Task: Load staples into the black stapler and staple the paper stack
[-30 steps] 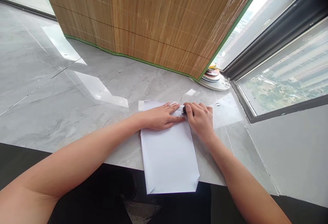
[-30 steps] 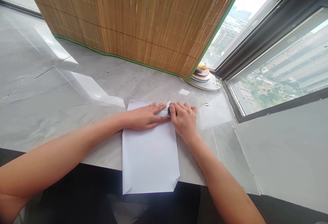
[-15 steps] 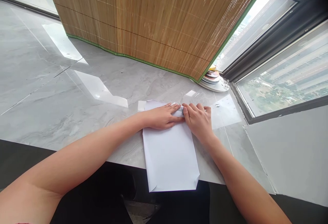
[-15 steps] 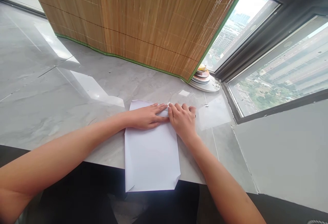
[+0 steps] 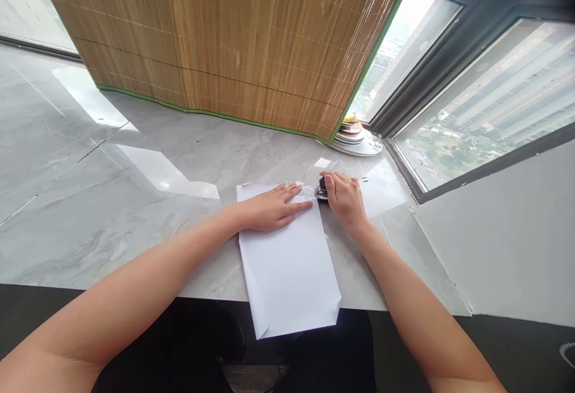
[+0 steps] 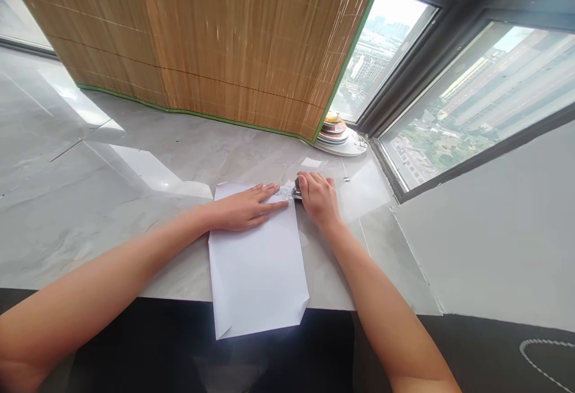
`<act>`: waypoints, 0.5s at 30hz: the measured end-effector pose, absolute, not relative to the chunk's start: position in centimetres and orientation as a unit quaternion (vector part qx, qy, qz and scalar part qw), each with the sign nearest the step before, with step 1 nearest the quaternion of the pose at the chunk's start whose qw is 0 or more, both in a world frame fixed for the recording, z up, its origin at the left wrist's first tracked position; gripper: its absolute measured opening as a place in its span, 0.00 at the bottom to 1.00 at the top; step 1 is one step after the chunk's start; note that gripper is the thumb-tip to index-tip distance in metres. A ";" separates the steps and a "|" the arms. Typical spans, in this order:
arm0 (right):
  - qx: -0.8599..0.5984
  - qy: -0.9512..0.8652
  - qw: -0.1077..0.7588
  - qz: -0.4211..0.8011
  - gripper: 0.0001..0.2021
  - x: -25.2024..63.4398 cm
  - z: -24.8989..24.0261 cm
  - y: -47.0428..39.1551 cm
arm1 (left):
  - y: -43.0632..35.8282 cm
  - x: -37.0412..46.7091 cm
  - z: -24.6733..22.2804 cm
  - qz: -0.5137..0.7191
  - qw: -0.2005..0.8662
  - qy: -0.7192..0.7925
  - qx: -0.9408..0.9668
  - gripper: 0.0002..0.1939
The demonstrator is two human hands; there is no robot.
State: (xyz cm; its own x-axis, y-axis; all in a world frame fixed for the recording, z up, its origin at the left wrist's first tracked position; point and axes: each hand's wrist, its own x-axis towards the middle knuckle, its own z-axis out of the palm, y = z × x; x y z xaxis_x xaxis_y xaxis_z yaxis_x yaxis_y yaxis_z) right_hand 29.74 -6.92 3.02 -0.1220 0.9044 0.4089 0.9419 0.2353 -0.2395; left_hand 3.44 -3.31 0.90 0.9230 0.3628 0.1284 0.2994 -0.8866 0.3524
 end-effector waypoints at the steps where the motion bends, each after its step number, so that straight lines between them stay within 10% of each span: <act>1: -0.621 -0.744 0.244 -0.038 0.29 30.4 3.1 -6.6 | -3.3 3.5 0.9 0.086 0.162 0.178 0.967 0.31; 15: -0.588 -0.778 0.195 0.102 0.10 35.9 4.8 -6.5 | -3.2 3.5 1.5 0.047 0.135 0.199 0.969 0.32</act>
